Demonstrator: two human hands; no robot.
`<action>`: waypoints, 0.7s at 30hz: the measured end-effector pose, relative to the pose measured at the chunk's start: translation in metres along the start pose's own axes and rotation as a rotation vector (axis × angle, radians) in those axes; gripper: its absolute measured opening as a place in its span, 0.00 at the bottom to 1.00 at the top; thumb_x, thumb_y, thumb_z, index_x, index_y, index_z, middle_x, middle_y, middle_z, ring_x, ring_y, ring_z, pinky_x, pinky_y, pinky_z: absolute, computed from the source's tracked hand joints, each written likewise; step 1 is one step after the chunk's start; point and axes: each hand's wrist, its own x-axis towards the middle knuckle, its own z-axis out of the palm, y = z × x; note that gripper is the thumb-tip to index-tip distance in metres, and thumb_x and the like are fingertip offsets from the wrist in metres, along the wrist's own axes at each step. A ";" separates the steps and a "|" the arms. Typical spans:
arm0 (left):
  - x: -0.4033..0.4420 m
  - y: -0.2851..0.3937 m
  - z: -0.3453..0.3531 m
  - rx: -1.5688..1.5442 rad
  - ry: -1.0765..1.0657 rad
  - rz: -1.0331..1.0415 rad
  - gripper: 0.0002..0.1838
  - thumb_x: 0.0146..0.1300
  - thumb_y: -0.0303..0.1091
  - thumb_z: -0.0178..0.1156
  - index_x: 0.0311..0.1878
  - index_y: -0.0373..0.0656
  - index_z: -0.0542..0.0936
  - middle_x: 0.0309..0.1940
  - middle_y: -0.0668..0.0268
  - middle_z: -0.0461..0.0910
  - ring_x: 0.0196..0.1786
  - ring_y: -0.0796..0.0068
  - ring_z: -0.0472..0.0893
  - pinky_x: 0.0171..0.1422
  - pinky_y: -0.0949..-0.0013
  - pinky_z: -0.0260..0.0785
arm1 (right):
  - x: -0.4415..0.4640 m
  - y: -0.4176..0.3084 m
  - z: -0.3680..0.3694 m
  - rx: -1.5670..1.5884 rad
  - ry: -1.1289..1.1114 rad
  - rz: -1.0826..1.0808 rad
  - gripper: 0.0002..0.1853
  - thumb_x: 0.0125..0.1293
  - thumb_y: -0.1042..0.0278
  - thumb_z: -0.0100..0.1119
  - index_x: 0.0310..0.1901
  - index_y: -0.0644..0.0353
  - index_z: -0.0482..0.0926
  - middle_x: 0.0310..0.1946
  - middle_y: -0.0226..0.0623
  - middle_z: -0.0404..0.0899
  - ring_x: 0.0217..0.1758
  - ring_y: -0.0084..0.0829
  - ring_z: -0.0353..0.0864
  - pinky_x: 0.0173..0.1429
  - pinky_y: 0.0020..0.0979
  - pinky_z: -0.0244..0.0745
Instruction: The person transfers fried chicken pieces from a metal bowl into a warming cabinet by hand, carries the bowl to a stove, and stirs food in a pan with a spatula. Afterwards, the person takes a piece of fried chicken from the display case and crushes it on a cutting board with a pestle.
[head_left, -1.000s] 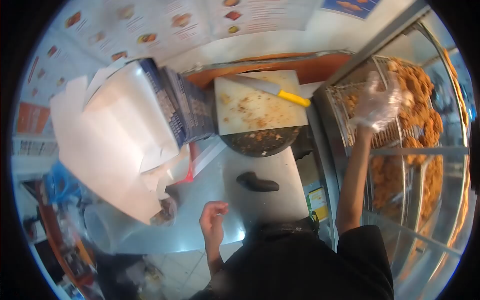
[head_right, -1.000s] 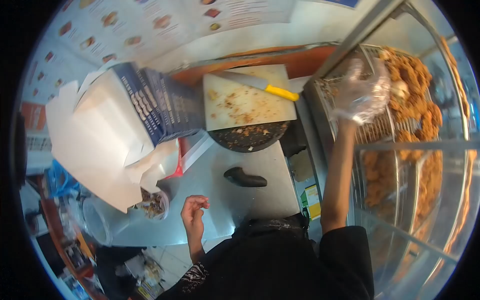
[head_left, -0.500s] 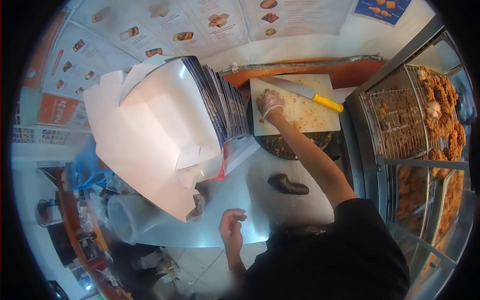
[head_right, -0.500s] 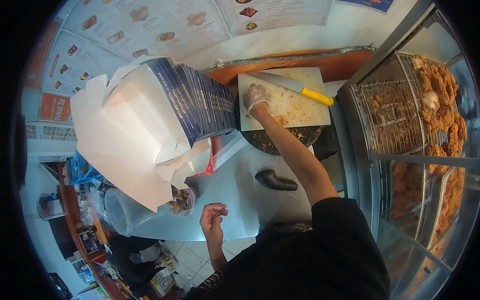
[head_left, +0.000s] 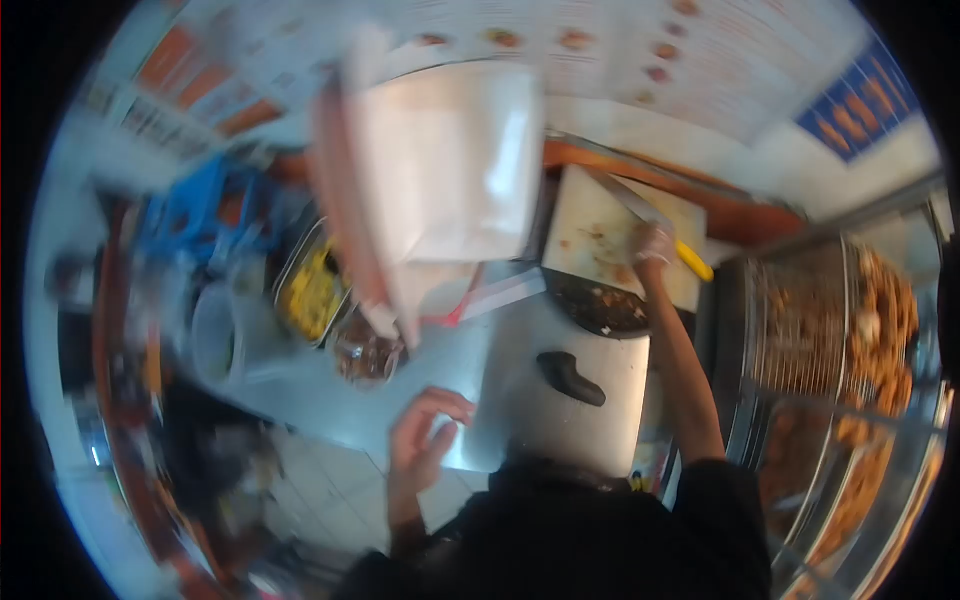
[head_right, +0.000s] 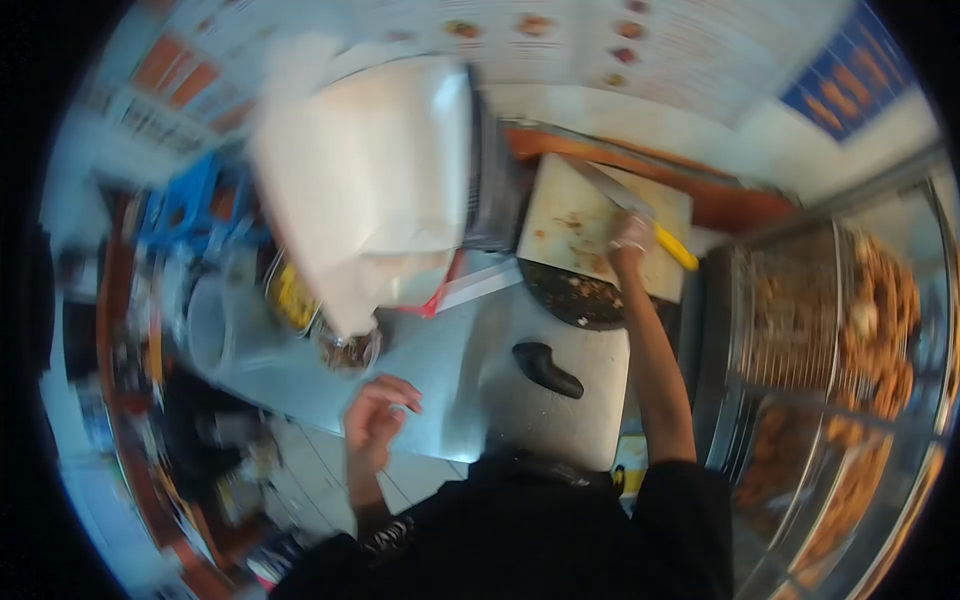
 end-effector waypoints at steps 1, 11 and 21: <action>0.002 0.025 -0.004 0.012 0.046 0.088 0.06 0.65 0.23 0.56 0.44 0.36 0.75 0.42 0.54 0.77 0.44 0.68 0.77 0.54 0.66 0.69 | 0.021 0.021 0.056 0.101 0.144 -0.101 0.13 0.63 0.56 0.56 0.38 0.57 0.80 0.38 0.45 0.84 0.42 0.45 0.82 0.48 0.45 0.75; 0.022 0.197 -0.035 0.510 0.297 1.168 0.10 0.63 0.30 0.62 0.44 0.40 0.72 0.39 0.54 0.77 0.42 0.65 0.78 0.53 0.62 0.70 | 0.041 0.040 0.060 -0.114 -0.186 -0.352 0.18 0.65 0.53 0.54 0.45 0.60 0.82 0.44 0.51 0.84 0.46 0.52 0.85 0.50 0.44 0.79; 0.018 0.230 -0.020 0.686 0.167 1.251 0.12 0.63 0.33 0.61 0.45 0.41 0.71 0.41 0.55 0.77 0.44 0.65 0.77 0.54 0.62 0.70 | 0.057 0.077 0.122 0.094 0.273 -0.255 0.16 0.67 0.53 0.57 0.48 0.55 0.80 0.39 0.47 0.82 0.46 0.47 0.82 0.52 0.43 0.76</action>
